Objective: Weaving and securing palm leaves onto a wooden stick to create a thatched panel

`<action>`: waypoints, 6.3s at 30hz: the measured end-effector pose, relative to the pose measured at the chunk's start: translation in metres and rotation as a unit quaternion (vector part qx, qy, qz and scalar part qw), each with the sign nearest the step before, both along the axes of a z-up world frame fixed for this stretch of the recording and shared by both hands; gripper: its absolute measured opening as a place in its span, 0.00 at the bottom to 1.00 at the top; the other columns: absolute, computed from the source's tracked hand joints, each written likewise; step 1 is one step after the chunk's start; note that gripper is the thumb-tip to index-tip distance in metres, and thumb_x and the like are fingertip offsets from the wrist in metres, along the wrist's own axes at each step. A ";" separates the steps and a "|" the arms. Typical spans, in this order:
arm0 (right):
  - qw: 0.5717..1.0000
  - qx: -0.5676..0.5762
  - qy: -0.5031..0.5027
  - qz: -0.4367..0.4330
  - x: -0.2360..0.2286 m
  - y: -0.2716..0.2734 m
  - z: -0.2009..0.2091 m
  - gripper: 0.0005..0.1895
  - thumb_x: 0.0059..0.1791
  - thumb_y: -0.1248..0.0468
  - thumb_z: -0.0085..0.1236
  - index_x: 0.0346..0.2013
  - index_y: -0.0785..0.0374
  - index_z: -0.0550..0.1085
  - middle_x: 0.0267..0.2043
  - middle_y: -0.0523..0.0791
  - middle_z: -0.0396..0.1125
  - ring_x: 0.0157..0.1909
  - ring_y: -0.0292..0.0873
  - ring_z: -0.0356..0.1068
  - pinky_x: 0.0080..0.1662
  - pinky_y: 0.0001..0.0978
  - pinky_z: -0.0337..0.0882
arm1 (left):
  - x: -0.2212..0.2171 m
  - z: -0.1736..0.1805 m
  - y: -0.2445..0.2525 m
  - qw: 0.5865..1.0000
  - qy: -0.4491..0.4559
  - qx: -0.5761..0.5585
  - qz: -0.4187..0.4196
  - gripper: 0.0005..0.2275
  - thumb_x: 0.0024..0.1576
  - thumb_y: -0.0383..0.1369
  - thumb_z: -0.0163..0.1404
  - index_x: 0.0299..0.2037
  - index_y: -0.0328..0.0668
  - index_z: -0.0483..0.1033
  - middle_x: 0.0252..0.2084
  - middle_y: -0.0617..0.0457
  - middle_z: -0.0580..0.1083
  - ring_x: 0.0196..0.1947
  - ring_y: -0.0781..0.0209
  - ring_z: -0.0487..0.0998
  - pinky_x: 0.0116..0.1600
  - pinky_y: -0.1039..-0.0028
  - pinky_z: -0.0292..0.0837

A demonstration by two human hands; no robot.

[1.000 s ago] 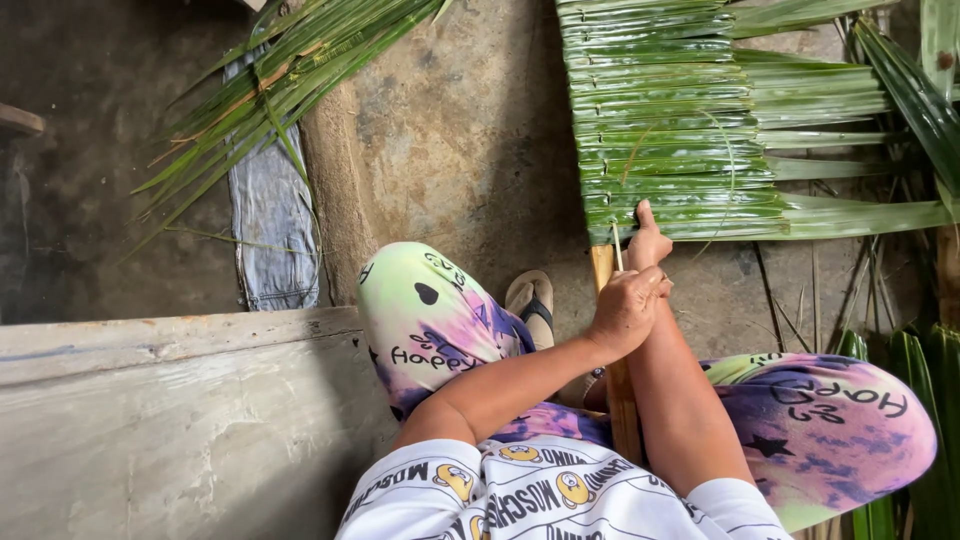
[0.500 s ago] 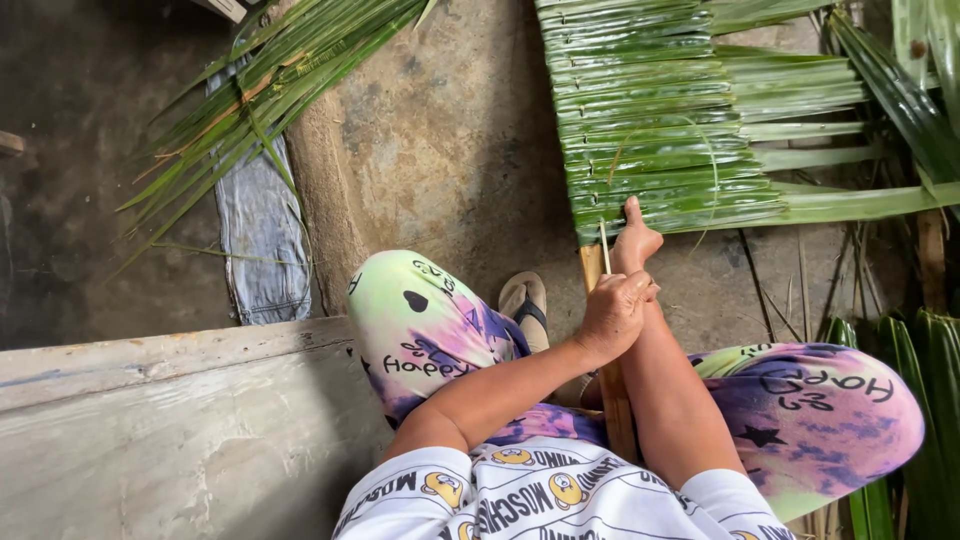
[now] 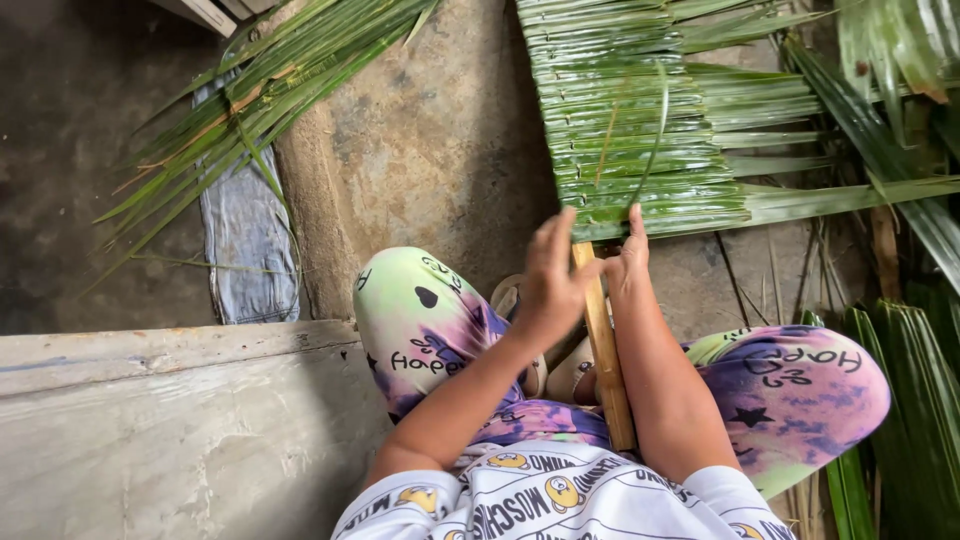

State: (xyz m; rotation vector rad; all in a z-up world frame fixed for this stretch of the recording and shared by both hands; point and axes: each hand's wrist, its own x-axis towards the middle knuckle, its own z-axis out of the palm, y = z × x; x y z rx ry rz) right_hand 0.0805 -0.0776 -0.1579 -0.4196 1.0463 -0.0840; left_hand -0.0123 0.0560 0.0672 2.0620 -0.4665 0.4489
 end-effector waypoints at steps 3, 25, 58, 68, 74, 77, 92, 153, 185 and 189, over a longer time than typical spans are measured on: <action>0.999 -0.010 -0.031 -0.010 0.000 -0.009 -0.059 0.42 0.37 0.43 0.81 0.51 0.61 0.67 0.39 0.48 0.63 0.31 0.45 0.64 0.27 0.31 0.67 | 0.007 0.050 0.053 1.000 -0.031 0.001 -0.007 0.28 0.59 0.32 0.57 0.69 0.38 0.65 0.62 0.38 0.68 0.65 0.38 0.67 0.71 0.53 0.59; 0.839 -0.482 -0.248 -0.042 -0.153 -0.064 0.267 0.19 0.55 0.67 0.58 0.61 0.56 0.72 0.70 0.42 0.59 0.60 0.41 0.73 0.59 0.31 0.75 | 0.015 0.096 0.169 0.938 0.065 0.341 0.021 0.24 0.63 0.51 0.51 0.63 0.46 0.74 0.54 0.40 0.75 0.52 0.36 0.78 0.54 0.47 0.70; 0.375 -0.771 0.460 0.230 -0.413 -0.324 -0.073 0.30 0.38 0.68 0.66 0.54 0.64 0.68 0.57 0.51 0.63 0.48 0.58 0.68 0.50 0.49 0.67 | 0.026 0.063 0.161 0.848 0.001 0.527 0.060 0.20 0.66 0.47 0.56 0.61 0.43 0.82 0.46 0.42 0.82 0.40 0.36 0.81 0.45 0.55 0.75; 0.279 -0.741 0.528 0.307 -0.419 -0.315 -0.070 0.17 0.39 0.55 0.69 0.36 0.57 0.74 0.42 0.49 0.66 0.43 0.51 0.64 0.52 0.41 0.62 | 0.030 0.070 0.150 0.846 0.036 0.530 0.047 0.20 0.67 0.45 0.55 0.62 0.41 0.82 0.48 0.43 0.82 0.41 0.39 0.82 0.44 0.57 0.75; 0.280 -0.818 0.449 0.225 -0.430 -0.313 -0.056 0.09 0.38 0.64 0.66 0.25 0.54 0.71 0.31 0.45 0.68 0.36 0.48 0.66 0.47 0.39 0.64 | 0.030 0.076 0.146 0.850 0.044 0.523 0.037 0.20 0.67 0.43 0.55 0.62 0.37 0.81 0.50 0.44 0.82 0.43 0.40 0.83 0.44 0.58 0.75; 0.301 -0.788 0.485 0.232 -0.447 -0.332 -0.061 0.11 0.43 0.62 0.67 0.32 0.56 0.71 0.33 0.45 0.70 0.34 0.50 0.70 0.42 0.41 0.69 | 0.029 0.076 0.146 0.844 0.048 0.531 0.049 0.20 0.68 0.45 0.54 0.62 0.41 0.82 0.51 0.46 0.82 0.43 0.41 0.82 0.44 0.58 0.75; 0.682 -0.615 0.359 0.163 -0.469 -0.344 0.009 0.09 0.45 0.67 0.66 0.39 0.65 0.78 0.36 0.49 0.73 0.35 0.48 0.70 0.41 0.40 0.71 | 0.024 0.085 0.137 0.824 0.044 0.560 0.078 0.20 0.67 0.48 0.55 0.62 0.46 0.83 0.47 0.46 0.83 0.41 0.42 0.83 0.41 0.58 0.74; 0.399 -0.773 0.410 0.274 -0.418 -0.271 -0.089 0.13 0.39 0.64 0.71 0.38 0.55 0.81 0.40 0.44 0.68 0.33 0.50 0.71 0.38 0.43 0.73 | 0.019 0.092 0.132 0.844 0.052 0.529 0.077 0.19 0.68 0.47 0.55 0.61 0.44 0.82 0.48 0.50 0.82 0.43 0.42 0.81 0.44 0.57 0.73; 0.302 -0.796 0.457 0.258 -0.414 -0.311 -0.089 0.01 0.43 0.64 0.63 0.26 0.56 0.78 0.43 0.44 0.65 0.40 0.48 0.66 0.42 0.39 0.71 | 0.022 0.105 0.120 0.848 0.097 0.513 0.090 0.20 0.65 0.47 0.53 0.61 0.45 0.80 0.47 0.47 0.81 0.43 0.41 0.80 0.46 0.55 0.72; 0.496 -0.677 0.443 0.313 -0.405 -0.338 -0.051 0.11 0.49 0.63 0.58 0.43 0.59 0.82 0.41 0.54 0.74 0.38 0.62 0.72 0.43 0.52 0.72 | 0.022 0.104 0.122 0.853 0.075 0.510 0.080 0.20 0.64 0.47 0.53 0.60 0.45 0.80 0.46 0.46 0.81 0.42 0.39 0.79 0.45 0.55 0.72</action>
